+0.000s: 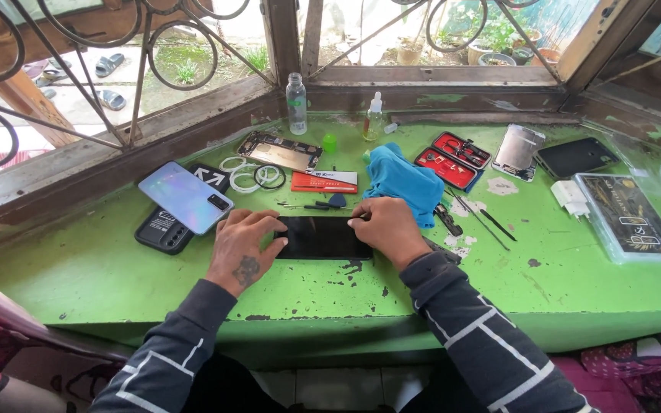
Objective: Cleaning a smartphone screen with a microfiber cloth and inspecting it during a repair process.
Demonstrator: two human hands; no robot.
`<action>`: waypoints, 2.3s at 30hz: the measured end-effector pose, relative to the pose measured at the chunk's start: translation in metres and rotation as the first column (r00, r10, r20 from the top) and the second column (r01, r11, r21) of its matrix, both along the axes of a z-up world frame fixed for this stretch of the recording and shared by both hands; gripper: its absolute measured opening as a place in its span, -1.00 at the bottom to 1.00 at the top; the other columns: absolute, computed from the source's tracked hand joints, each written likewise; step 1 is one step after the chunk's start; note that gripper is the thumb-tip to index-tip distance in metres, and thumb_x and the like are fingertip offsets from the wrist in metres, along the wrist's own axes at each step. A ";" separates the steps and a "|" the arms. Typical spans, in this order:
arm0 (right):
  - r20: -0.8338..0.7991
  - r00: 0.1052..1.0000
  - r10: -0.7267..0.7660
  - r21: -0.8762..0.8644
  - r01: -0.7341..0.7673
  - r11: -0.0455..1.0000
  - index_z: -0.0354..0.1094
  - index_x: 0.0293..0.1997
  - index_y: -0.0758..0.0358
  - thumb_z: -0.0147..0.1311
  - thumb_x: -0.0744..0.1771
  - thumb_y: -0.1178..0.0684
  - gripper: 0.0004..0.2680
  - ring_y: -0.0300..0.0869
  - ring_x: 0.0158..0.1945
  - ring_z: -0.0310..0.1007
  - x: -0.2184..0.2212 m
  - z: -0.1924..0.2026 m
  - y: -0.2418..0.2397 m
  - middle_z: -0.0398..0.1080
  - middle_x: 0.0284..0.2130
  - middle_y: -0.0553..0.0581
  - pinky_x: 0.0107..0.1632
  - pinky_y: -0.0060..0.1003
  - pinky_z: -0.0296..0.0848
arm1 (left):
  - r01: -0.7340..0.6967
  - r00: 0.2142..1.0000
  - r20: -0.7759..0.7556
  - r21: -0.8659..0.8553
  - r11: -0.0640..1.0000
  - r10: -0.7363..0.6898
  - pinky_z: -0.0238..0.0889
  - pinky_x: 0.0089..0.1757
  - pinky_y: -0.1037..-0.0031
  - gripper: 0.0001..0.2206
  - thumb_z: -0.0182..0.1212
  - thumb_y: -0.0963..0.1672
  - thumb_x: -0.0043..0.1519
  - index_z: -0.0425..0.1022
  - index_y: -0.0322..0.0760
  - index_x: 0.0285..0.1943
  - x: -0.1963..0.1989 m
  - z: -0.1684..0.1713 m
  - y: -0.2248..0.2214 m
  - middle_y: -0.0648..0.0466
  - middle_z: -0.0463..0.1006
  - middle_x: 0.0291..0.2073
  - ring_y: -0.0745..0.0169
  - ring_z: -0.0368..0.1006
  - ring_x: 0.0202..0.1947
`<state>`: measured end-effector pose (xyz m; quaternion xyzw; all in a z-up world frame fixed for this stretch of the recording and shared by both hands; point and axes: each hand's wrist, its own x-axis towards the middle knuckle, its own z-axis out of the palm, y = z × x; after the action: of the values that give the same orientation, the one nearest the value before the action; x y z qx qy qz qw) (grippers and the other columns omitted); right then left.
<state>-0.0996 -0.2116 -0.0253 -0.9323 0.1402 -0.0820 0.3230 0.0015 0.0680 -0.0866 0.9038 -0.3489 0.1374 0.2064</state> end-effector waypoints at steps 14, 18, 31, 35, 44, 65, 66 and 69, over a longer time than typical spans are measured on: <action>0.215 0.975 0.050 -0.135 -0.021 0.991 0.63 -0.22 -0.01 0.21 0.24 0.05 -0.88 0.08 -0.14 0.60 -0.018 -0.028 0.001 0.58 -0.34 0.13 -0.05 -0.10 0.61 | 0.036 0.987 -0.154 -0.014 0.999 -0.037 0.10 0.19 -0.16 -0.63 0.40 0.19 0.04 0.60 0.17 -0.09 -0.017 0.034 -0.002 0.22 0.61 0.11 -0.11 0.34 0.28; 0.270 0.961 0.056 -0.182 -0.006 0.983 0.62 -0.23 -0.01 0.23 0.23 0.06 -0.88 0.09 -0.12 0.59 -0.023 -0.023 0.007 0.55 -0.32 0.12 -0.05 -0.05 0.60 | 0.027 0.980 -0.199 0.040 0.999 -0.018 0.06 0.22 -0.21 -0.66 0.38 0.18 0.09 0.63 0.16 -0.08 -0.021 0.042 -0.005 0.19 0.61 0.12 -0.11 0.32 0.31; 0.341 0.922 0.183 -0.359 -0.052 0.932 0.61 -0.19 0.15 0.22 0.29 0.12 -0.91 0.16 -0.11 0.58 -0.051 -0.024 0.022 0.49 -0.23 0.19 -0.16 -0.07 0.65 | 0.051 0.991 -0.130 0.068 0.996 -0.042 0.15 0.19 -0.24 -0.67 0.35 0.17 0.12 0.55 0.13 -0.06 -0.022 0.029 -0.001 0.21 0.54 0.21 -0.15 0.31 0.31; 0.362 0.911 0.197 -0.358 -0.059 0.932 0.58 -0.15 0.12 0.20 0.28 0.13 -0.88 0.15 -0.12 0.57 -0.046 -0.022 0.018 0.46 -0.24 0.14 -0.18 -0.06 0.64 | 0.051 0.991 -0.125 0.054 0.997 -0.044 0.17 0.20 -0.18 -0.67 0.37 0.16 0.09 0.59 0.15 -0.06 -0.020 0.042 -0.005 0.22 0.54 0.21 -0.12 0.32 0.30; 0.434 0.899 0.056 -0.228 0.049 0.972 0.58 -0.13 0.08 0.29 0.22 0.13 -0.82 0.08 -0.20 0.59 -0.055 -0.016 0.021 0.47 -0.25 0.09 -0.25 -0.09 0.64 | 0.024 1.000 0.001 -0.103 0.994 -0.024 0.31 0.12 0.07 -0.80 0.35 0.08 0.13 0.62 0.38 -0.07 0.008 0.019 -0.022 0.36 0.56 0.15 0.02 0.42 0.21; 0.442 0.888 -0.128 -0.002 0.144 0.990 0.64 -0.16 0.04 0.30 0.21 0.20 -0.81 0.00 -0.33 0.62 -0.055 -0.008 0.018 0.55 -0.32 0.11 -0.38 -0.20 0.61 | -0.113 0.992 0.080 0.306 0.945 0.093 0.17 0.16 0.18 -0.76 0.11 0.05 0.19 0.62 0.46 -0.02 0.056 0.009 -0.091 0.42 0.54 -0.03 0.24 0.37 0.11; 0.447 0.885 -0.131 0.006 0.143 0.990 0.64 -0.16 0.02 0.30 0.21 0.20 -0.80 0.02 -0.32 0.62 -0.054 -0.009 0.018 0.55 -0.31 0.11 -0.37 -0.17 0.62 | -0.100 0.994 0.067 0.311 0.945 0.083 0.17 0.16 0.16 -0.75 0.11 0.05 0.19 0.62 0.46 -0.01 0.055 0.012 -0.092 0.41 0.55 -0.05 0.22 0.37 0.10; 0.427 0.892 -0.148 0.029 0.150 0.988 0.64 -0.16 0.04 0.29 0.22 0.21 -0.81 0.00 -0.32 0.62 -0.055 -0.006 0.019 0.55 -0.32 0.11 -0.38 -0.22 0.61 | -0.112 0.994 0.055 0.331 0.937 0.099 0.16 0.18 0.14 -0.74 0.11 0.06 0.17 0.63 0.45 -0.01 0.053 0.016 -0.093 0.41 0.55 -0.03 0.22 0.36 0.10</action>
<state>-0.1550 -0.1930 -0.0315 -0.8788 0.1368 -0.3094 0.3364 0.0543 -0.0253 -0.0709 0.9403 -0.3220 0.1042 0.0364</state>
